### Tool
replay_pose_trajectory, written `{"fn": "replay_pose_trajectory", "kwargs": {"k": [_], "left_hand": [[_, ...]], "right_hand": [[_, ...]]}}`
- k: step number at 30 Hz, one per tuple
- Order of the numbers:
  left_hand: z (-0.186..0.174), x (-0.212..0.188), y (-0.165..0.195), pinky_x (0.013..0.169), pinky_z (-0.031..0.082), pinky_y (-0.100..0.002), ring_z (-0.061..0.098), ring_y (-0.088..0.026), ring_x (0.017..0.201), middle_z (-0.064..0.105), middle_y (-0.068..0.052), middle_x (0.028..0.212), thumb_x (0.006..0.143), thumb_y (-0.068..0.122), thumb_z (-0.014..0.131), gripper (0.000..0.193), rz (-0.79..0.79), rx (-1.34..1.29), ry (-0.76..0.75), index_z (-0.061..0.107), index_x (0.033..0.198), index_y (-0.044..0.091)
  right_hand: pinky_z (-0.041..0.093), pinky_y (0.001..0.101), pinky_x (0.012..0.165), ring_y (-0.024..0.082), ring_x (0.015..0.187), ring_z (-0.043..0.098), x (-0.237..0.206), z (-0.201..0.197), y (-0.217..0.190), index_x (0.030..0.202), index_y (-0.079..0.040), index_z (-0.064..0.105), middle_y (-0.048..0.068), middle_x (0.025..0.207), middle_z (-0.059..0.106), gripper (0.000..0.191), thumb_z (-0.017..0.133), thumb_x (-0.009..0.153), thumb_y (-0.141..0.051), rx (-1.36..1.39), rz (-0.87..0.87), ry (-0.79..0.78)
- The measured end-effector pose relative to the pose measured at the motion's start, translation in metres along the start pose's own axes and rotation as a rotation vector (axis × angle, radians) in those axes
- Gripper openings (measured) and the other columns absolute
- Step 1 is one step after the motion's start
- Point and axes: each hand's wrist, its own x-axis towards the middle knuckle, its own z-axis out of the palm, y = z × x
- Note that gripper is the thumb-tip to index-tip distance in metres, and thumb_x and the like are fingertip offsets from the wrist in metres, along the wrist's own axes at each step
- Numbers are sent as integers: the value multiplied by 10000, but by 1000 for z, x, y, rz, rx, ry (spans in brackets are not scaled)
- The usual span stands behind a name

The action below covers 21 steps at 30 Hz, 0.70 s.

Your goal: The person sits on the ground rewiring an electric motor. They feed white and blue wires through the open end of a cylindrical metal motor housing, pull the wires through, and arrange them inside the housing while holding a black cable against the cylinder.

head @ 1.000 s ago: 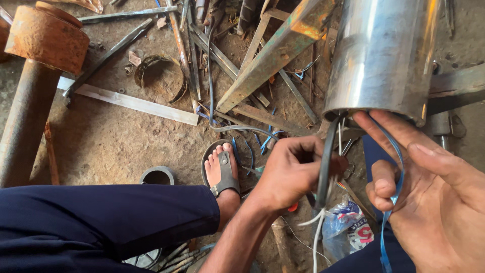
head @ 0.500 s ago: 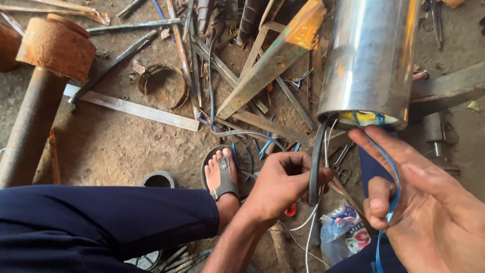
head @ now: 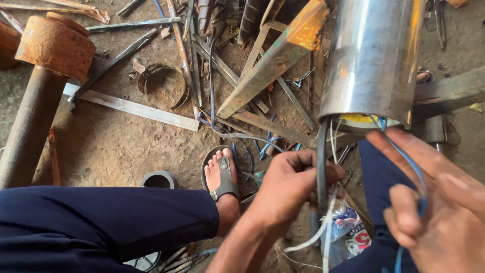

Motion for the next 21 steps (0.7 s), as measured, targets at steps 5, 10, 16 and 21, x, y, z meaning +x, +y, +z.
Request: {"fn": "replay_pose_trajectory", "kwargs": {"k": [5, 10, 16, 21], "left_hand": [[16, 2, -2, 492, 401, -210, 596, -68, 543, 727, -73, 744, 907, 149, 732, 124, -59, -113, 9, 716, 946, 32], [4, -1, -4, 511, 390, -217, 604, -66, 589, 711, -60, 756, 931, 150, 724, 115, 11, -29, -32, 694, 964, 44], [-21, -18, -8, 537, 416, -203, 619, -70, 626, 721, -57, 786, 937, 126, 711, 98, -130, 86, -137, 731, 964, 34], [-28, -12, -14, 523, 451, -221, 650, -106, 630, 720, -81, 779, 929, 94, 718, 92, -218, 101, -231, 715, 951, 4]], "right_hand": [[436, 271, 430, 137, 575, 536, -21, -43, 4, 1637, 14, 350, 218, 1666, 329, 650, 557, 1052, -179, 179, -44, -62], [393, 270, 450, 121, 576, 511, -38, -74, 17, 1485, 33, 479, 159, 1414, 483, 506, 586, 1028, -156, -88, -194, 137], [343, 268, 475, 102, 578, 480, -19, -59, 49, 1301, 55, 633, 87, 1111, 667, 354, 621, 998, -128, -407, -107, 536], [313, 252, 495, 87, 562, 456, 19, -25, 74, 1175, 58, 738, 38, 772, 612, 300, 631, 1021, -176, -321, 3, 564]]}}
